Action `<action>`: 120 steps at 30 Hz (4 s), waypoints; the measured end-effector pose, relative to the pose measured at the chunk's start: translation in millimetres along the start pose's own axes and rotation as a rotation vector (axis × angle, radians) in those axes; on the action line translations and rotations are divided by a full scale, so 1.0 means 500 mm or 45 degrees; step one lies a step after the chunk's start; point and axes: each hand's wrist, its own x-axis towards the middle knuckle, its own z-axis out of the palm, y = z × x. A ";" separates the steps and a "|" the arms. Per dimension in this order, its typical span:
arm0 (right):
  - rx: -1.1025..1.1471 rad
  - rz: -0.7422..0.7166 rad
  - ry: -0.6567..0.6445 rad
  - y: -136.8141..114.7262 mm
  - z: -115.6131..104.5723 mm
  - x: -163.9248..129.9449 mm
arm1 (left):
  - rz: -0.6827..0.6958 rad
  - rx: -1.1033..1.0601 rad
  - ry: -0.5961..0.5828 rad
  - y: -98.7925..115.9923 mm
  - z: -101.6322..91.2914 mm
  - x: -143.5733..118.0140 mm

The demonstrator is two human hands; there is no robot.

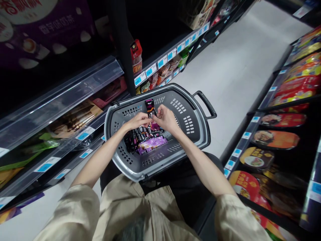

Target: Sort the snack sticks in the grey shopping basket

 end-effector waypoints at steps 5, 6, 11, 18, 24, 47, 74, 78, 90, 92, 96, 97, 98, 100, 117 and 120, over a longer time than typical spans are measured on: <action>0.271 0.093 -0.005 0.002 0.009 0.003 | 0.001 -0.100 0.036 -0.009 -0.005 0.002; 0.391 0.140 0.006 0.003 0.013 0.003 | 0.004 -0.125 0.044 -0.010 -0.006 0.003; 1.024 0.528 -0.001 0.000 0.033 0.004 | -0.016 -0.229 -0.007 -0.009 -0.007 0.002; 1.248 0.827 0.133 -0.012 0.041 0.009 | -0.038 -0.209 0.005 0.001 -0.010 0.001; 1.236 0.854 0.203 -0.003 0.047 0.014 | -0.109 -0.143 -0.209 0.019 -0.009 -0.002; 1.280 0.676 -0.102 -0.006 0.059 0.004 | -0.155 -0.350 -0.090 0.004 -0.003 0.002; 1.425 0.733 -0.110 -0.026 0.051 -0.012 | -0.176 -0.492 -0.165 -0.004 -0.013 -0.003; 1.448 0.695 -0.115 -0.026 0.057 -0.015 | -0.205 -0.570 -0.194 -0.001 -0.015 -0.006; 1.489 0.747 -0.057 -0.016 0.048 -0.009 | -0.221 -0.450 -0.256 -0.014 -0.010 -0.003; 1.489 0.749 -0.056 -0.017 0.047 -0.010 | -0.212 -0.447 -0.255 -0.015 -0.010 -0.004; 1.493 0.723 -0.142 -0.025 0.049 -0.014 | -0.179 -0.461 -0.237 -0.018 -0.009 -0.004; 1.489 0.712 -0.172 -0.027 0.049 -0.016 | -0.169 -0.484 -0.213 -0.018 -0.008 -0.004; 1.485 0.705 -0.190 -0.029 0.050 -0.017 | -0.160 -0.508 -0.186 -0.019 -0.008 -0.004; 1.479 0.702 -0.176 -0.032 0.051 -0.018 | -0.149 -0.534 -0.141 -0.019 -0.007 -0.003; 1.407 0.681 -0.084 -0.023 0.031 -0.001 | -0.032 -0.490 0.022 -0.021 0.000 0.007; 1.430 0.683 -0.078 -0.020 0.032 -0.002 | 0.005 -0.495 0.112 -0.011 -0.002 0.007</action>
